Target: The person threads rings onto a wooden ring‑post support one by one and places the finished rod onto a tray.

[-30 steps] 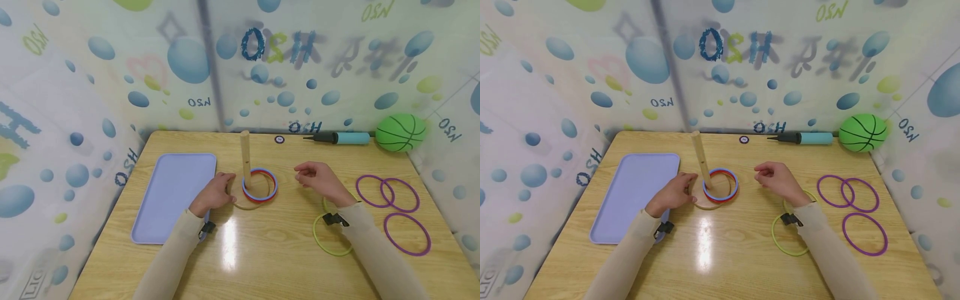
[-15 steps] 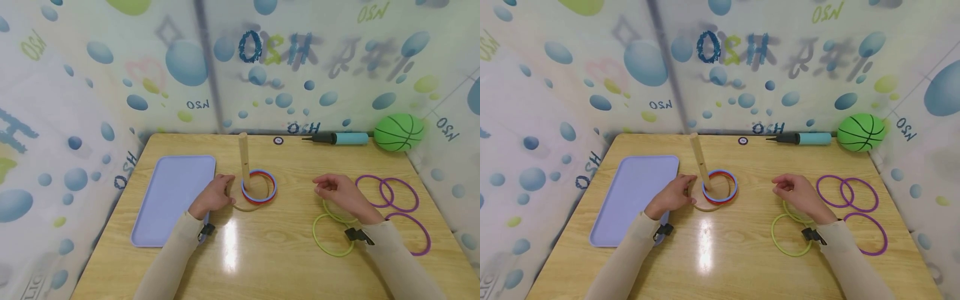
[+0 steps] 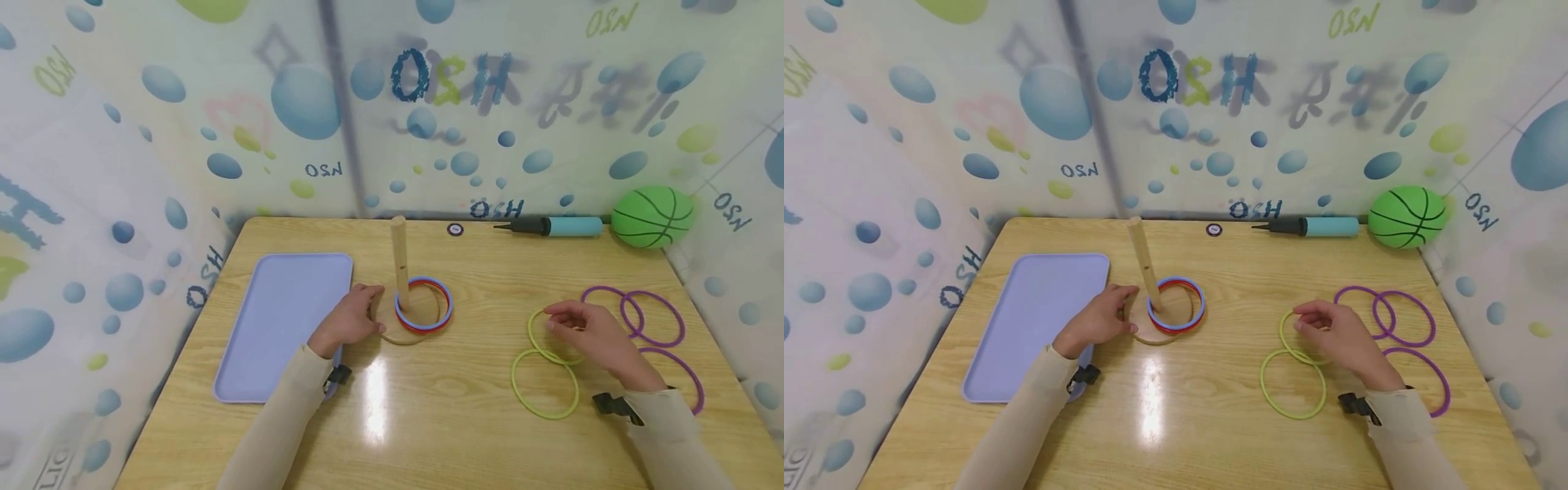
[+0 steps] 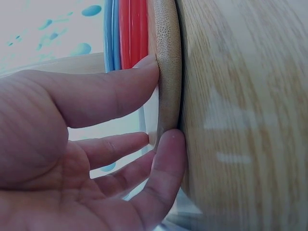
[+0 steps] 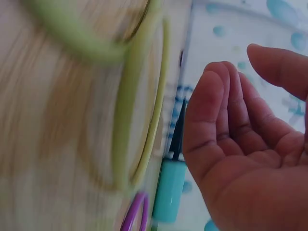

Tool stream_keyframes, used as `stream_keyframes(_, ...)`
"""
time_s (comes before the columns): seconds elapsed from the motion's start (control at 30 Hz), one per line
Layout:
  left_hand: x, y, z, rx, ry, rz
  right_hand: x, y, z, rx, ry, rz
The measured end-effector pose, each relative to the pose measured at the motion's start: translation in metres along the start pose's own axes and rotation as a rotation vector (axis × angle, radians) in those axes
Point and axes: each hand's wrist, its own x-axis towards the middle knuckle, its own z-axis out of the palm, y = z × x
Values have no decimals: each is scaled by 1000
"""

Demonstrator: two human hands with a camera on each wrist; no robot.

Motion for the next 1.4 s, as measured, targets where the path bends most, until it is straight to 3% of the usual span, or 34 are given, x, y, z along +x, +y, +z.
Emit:
stream_keyframes(0.23,-1,3,-3,-8,1,8,-1,25,-18,2,102,19)
stream_keyframes(0.47,-1,3,-2,-7,2,8,-2,39,-27,-82,157,25)
stream_keyframes(0.73,0,0,-1,1,7,13,4,46,-27,-240,90,10)
stream_keyframes(0.93,-1,0,1,-2,8,12,10,47,-27,-289,45,-8)
stream_keyframes(1.4,-1,2,1,1,13,7,15,45,-32,-299,-13,19)
